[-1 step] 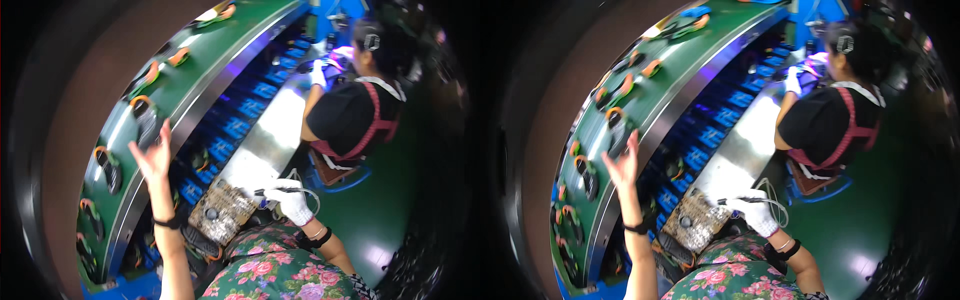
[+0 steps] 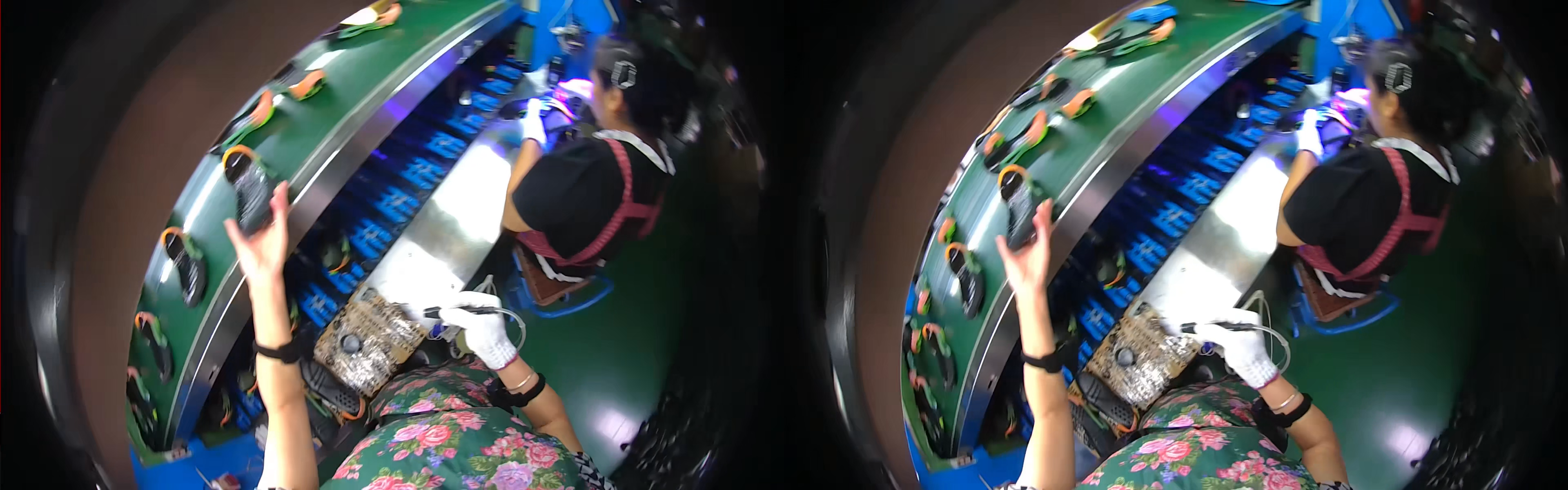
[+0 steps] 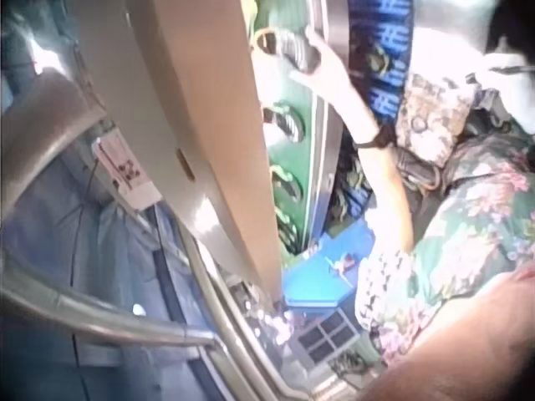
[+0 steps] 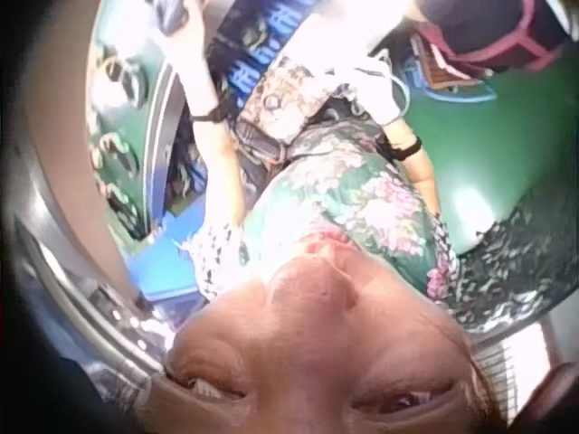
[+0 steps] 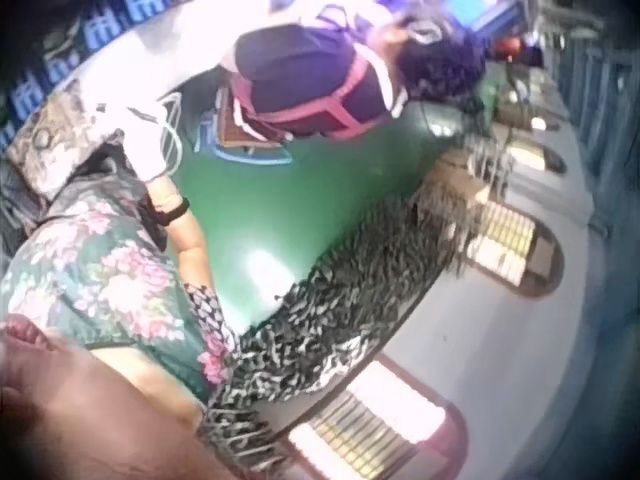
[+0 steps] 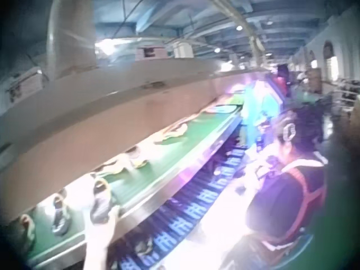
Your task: Apply adhesive to shoe soles using a brush and a glue dispenser.
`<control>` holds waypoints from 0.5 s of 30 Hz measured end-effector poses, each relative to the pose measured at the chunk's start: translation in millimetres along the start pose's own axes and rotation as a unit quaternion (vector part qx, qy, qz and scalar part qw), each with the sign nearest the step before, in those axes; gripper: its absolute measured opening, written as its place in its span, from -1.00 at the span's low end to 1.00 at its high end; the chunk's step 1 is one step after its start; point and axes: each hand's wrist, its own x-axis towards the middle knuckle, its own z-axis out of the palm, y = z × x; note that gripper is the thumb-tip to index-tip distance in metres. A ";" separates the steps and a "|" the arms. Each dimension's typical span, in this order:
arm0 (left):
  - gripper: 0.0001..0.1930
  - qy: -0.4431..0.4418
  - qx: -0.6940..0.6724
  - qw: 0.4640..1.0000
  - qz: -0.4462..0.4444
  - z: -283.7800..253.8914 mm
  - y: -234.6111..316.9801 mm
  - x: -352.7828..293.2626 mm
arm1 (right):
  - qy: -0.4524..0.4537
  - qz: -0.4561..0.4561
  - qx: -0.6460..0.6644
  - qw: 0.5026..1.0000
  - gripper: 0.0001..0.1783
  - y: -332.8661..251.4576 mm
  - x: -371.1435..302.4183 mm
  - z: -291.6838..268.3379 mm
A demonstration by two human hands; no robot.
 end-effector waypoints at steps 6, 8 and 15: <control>-0.02 -0.065 0.172 0.975 0.127 -6.7 30.8 51.8 | 0.002 -0.014 0.009 1.000 -0.87 30.5 11.6 -13.4; -0.02 -0.074 0.127 0.982 0.114 7.3 48.7 61.4 | -0.010 -0.008 0.013 1.000 -0.87 32.8 13.5 -7.5; -0.04 -0.037 0.129 0.991 0.003 -14.1 -46.4 28.6 | -0.010 0.024 0.035 0.999 -0.87 49.0 20.7 -18.4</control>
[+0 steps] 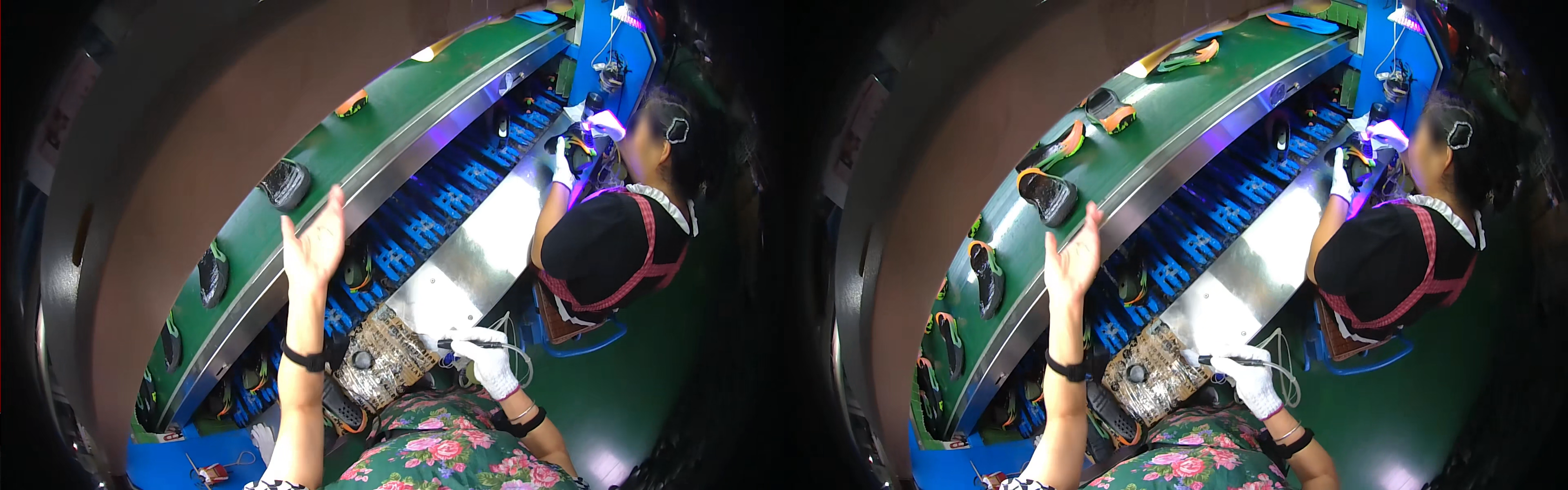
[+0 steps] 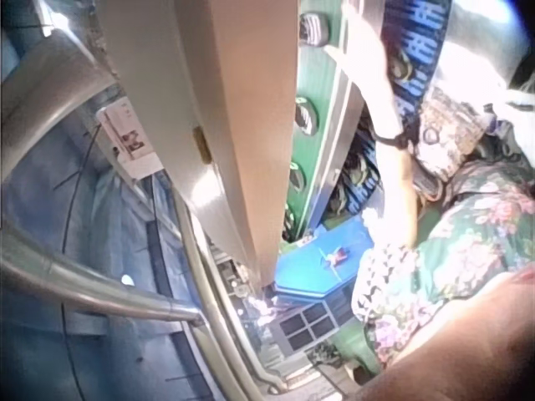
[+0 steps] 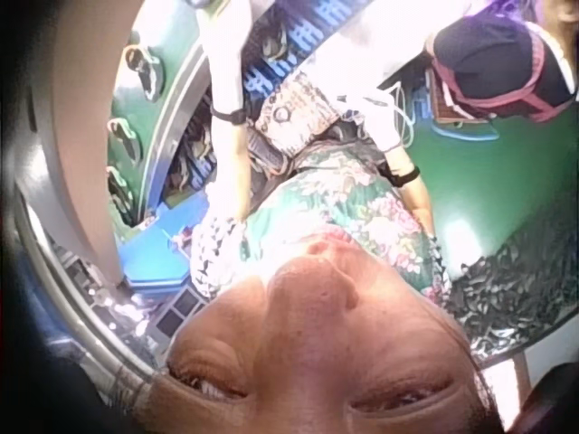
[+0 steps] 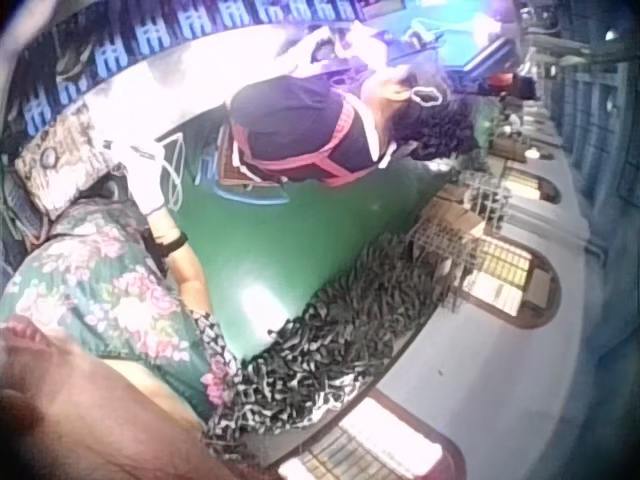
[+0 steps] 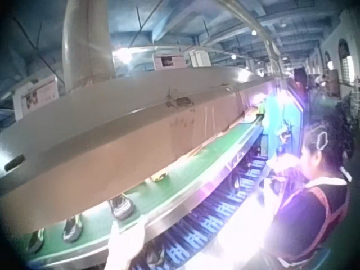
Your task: Apply adhesive to shoe soles using a brush and a glue dispenser.
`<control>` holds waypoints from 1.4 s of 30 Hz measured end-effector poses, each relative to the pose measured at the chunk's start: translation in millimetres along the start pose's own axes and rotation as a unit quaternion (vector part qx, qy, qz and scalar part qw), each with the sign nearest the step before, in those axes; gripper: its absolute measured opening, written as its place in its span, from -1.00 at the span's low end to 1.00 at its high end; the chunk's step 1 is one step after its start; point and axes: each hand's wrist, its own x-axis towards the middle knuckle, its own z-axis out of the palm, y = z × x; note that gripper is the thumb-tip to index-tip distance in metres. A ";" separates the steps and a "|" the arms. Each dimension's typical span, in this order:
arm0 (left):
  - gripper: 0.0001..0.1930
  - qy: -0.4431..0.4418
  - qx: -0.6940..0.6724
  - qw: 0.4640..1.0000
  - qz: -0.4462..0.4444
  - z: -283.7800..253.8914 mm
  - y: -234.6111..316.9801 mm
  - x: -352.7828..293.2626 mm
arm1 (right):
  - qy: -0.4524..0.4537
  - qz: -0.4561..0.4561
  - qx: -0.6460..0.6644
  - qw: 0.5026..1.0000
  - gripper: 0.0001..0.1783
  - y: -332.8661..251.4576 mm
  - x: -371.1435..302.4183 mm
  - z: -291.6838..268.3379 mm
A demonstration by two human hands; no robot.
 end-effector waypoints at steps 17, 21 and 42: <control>-0.10 0.167 0.908 0.383 0.023 104.6 132.9 178.9 | 0.023 0.029 0.024 0.999 -0.84 -27.8 14.9 -3.7; 0.02 0.184 0.912 0.366 0.024 74.9 110.1 225.8 | 0.034 0.013 0.035 0.999 -0.83 -26.3 20.1 -18.2; -0.61 0.058 0.946 0.318 -0.001 71.6 -6.3 253.2 | 0.000 0.013 0.032 0.999 -0.83 -36.1 35.9 -18.1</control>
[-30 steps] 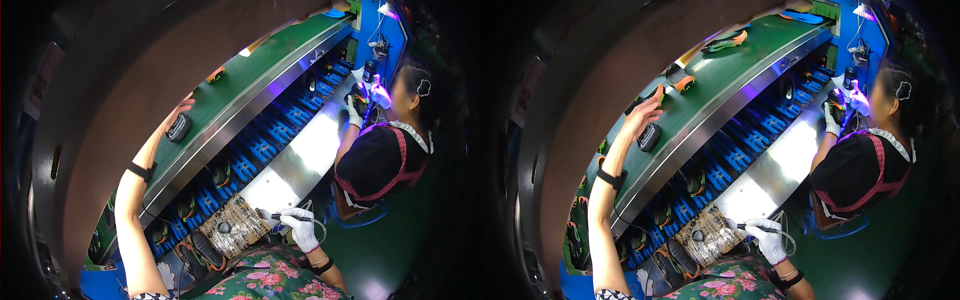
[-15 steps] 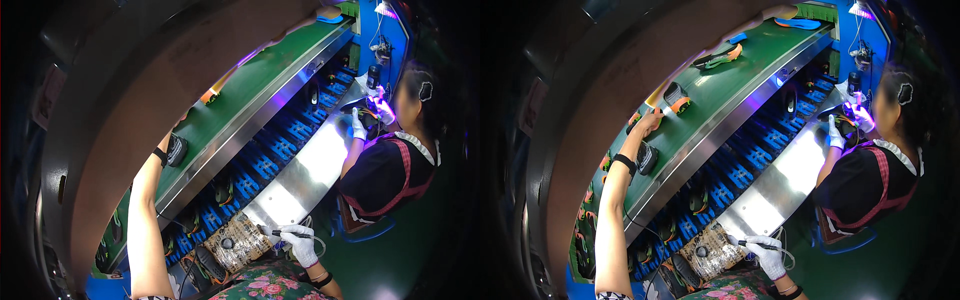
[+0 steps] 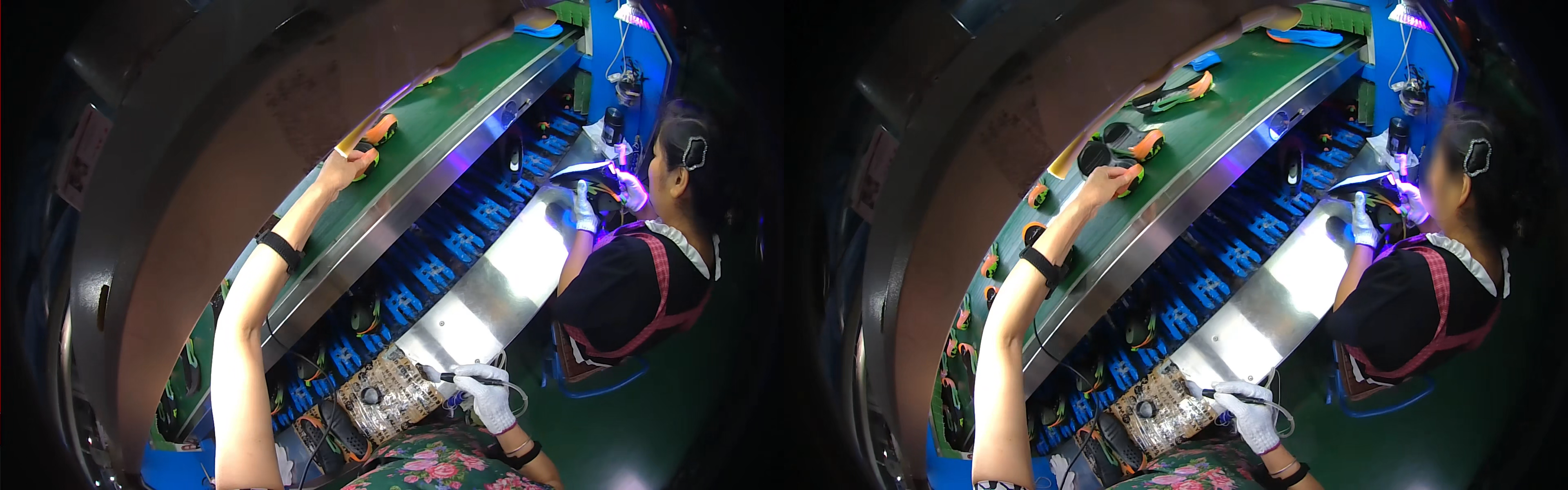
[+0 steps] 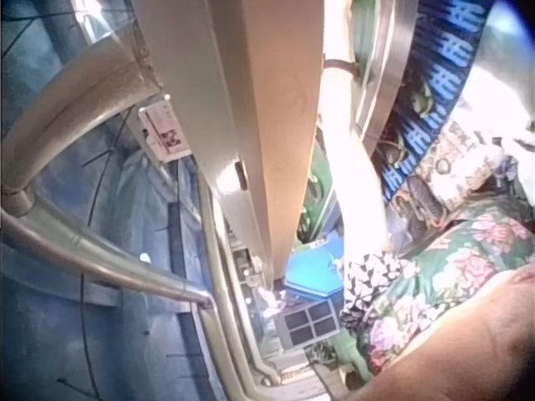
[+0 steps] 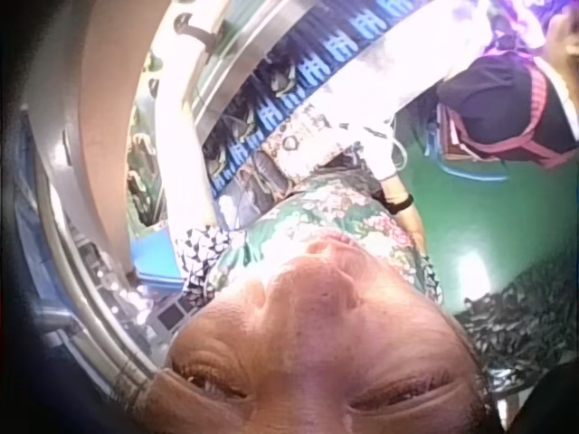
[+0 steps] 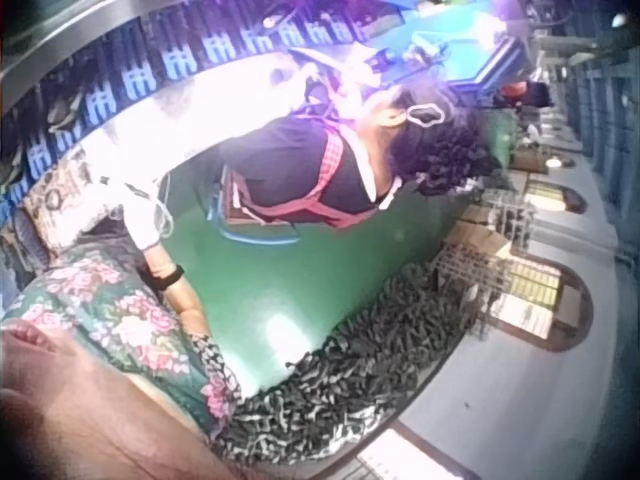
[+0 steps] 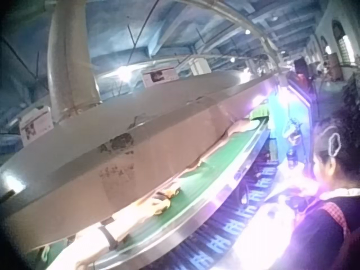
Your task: Apply adhesive to shoe soles using a brush and a glue dispenser.
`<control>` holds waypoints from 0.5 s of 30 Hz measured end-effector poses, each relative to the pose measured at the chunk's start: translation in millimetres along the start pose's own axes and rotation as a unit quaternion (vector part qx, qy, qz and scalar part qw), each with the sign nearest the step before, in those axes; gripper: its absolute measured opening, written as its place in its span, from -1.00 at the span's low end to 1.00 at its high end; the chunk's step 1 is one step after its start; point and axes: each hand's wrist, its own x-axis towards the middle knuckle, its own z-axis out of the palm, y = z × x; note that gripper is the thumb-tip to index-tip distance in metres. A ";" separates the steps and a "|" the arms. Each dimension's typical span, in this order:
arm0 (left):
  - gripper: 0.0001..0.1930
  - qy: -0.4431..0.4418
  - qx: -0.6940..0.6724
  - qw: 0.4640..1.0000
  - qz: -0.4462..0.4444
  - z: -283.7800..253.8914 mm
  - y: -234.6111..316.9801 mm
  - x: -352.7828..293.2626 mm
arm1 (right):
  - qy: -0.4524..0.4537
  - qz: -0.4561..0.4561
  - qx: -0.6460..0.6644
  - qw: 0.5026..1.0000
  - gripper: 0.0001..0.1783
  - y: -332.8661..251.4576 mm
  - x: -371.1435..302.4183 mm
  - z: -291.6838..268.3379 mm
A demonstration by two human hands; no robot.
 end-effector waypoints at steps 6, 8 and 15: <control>-0.64 -0.009 -0.091 0.995 -0.045 2.2 8.1 21.4 | 0.024 -0.001 0.010 1.000 -0.83 -1.2 -7.6 -0.3; -0.60 0.024 -0.128 0.991 -0.039 16.7 26.2 6.1 | 0.055 -0.003 0.021 0.998 -0.80 -6.0 -8.3 -1.9; -0.63 0.066 -0.293 0.951 -0.073 -3.6 7.9 -52.5 | 0.046 -0.007 0.012 0.999 -0.77 -11.3 -11.3 -3.9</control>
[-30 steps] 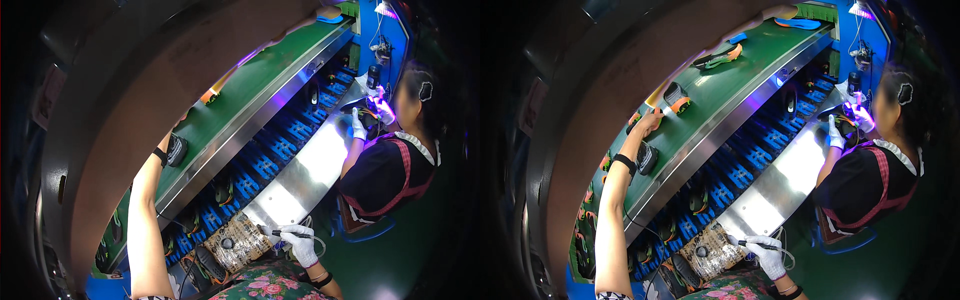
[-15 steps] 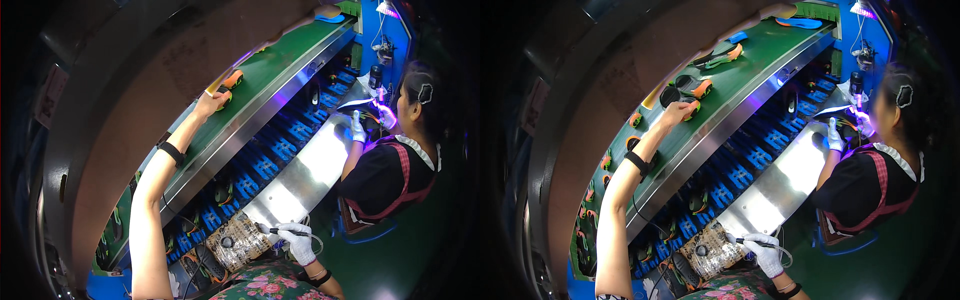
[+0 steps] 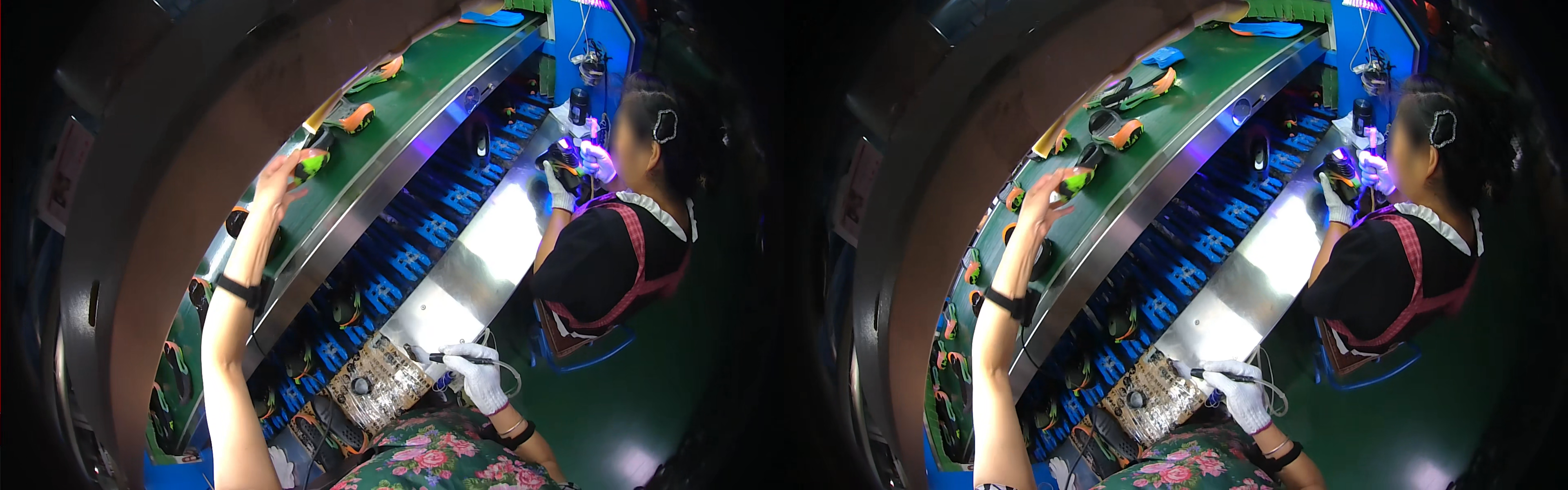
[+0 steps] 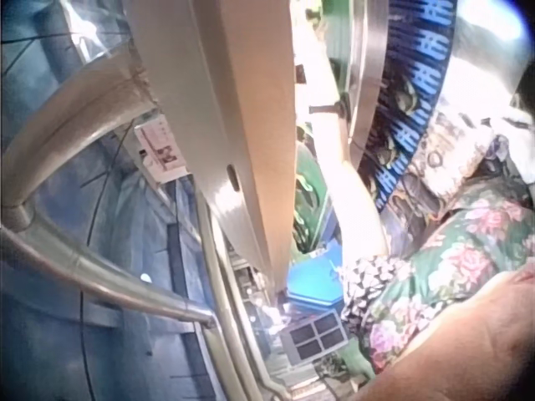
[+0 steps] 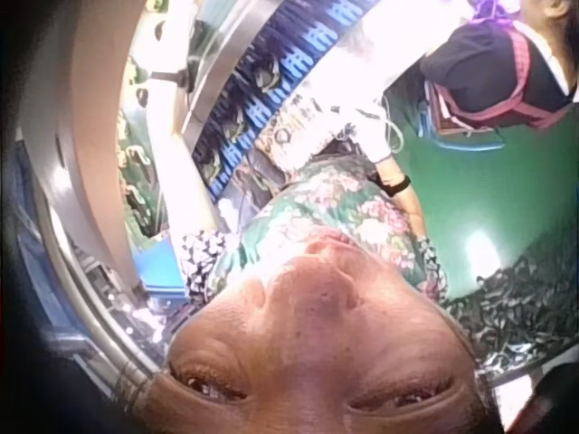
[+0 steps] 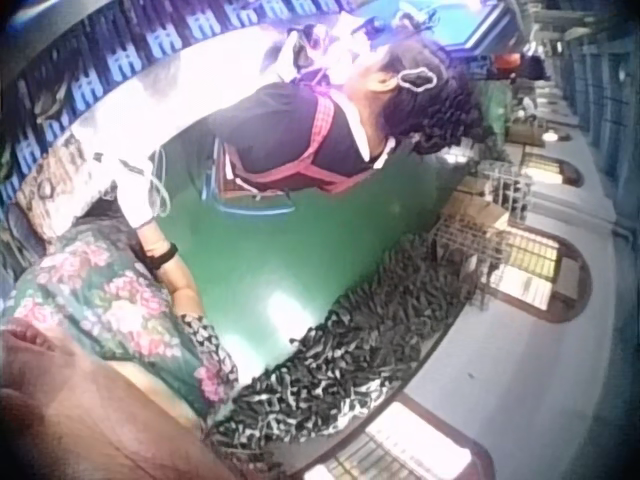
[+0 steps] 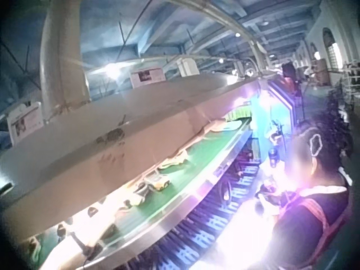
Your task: Apply adhesive to shoe soles using a brush and a glue dispenser.
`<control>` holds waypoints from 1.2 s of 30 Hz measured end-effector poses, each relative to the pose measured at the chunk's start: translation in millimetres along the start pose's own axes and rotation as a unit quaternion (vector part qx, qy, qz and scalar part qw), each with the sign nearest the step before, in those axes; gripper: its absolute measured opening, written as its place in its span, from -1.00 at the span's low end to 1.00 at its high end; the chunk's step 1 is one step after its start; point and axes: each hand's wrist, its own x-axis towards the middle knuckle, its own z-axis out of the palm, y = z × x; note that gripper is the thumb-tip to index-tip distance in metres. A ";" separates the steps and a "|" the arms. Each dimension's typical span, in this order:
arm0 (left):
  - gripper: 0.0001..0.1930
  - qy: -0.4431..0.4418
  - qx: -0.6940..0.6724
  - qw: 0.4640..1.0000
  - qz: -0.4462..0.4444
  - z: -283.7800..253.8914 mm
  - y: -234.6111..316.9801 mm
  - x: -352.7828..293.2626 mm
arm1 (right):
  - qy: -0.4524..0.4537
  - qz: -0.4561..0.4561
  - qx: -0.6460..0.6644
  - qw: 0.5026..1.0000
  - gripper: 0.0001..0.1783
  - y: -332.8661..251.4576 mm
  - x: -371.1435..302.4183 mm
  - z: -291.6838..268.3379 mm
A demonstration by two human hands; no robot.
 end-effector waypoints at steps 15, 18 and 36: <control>-0.24 0.189 -0.059 0.958 0.206 23.2 -143.8 -219.4 | -0.037 0.020 0.058 0.997 -0.81 -19.1 -25.4 14.3; -0.21 0.212 -0.213 0.950 0.088 28.9 -162.7 -211.5 | 0.019 -0.017 0.100 0.995 -0.81 -24.4 -34.6 15.7; -0.26 -0.269 -0.494 0.786 -0.257 37.4 -258.0 -398.4 | -0.148 -0.151 -0.097 0.972 -0.74 -50.0 -99.2 86.3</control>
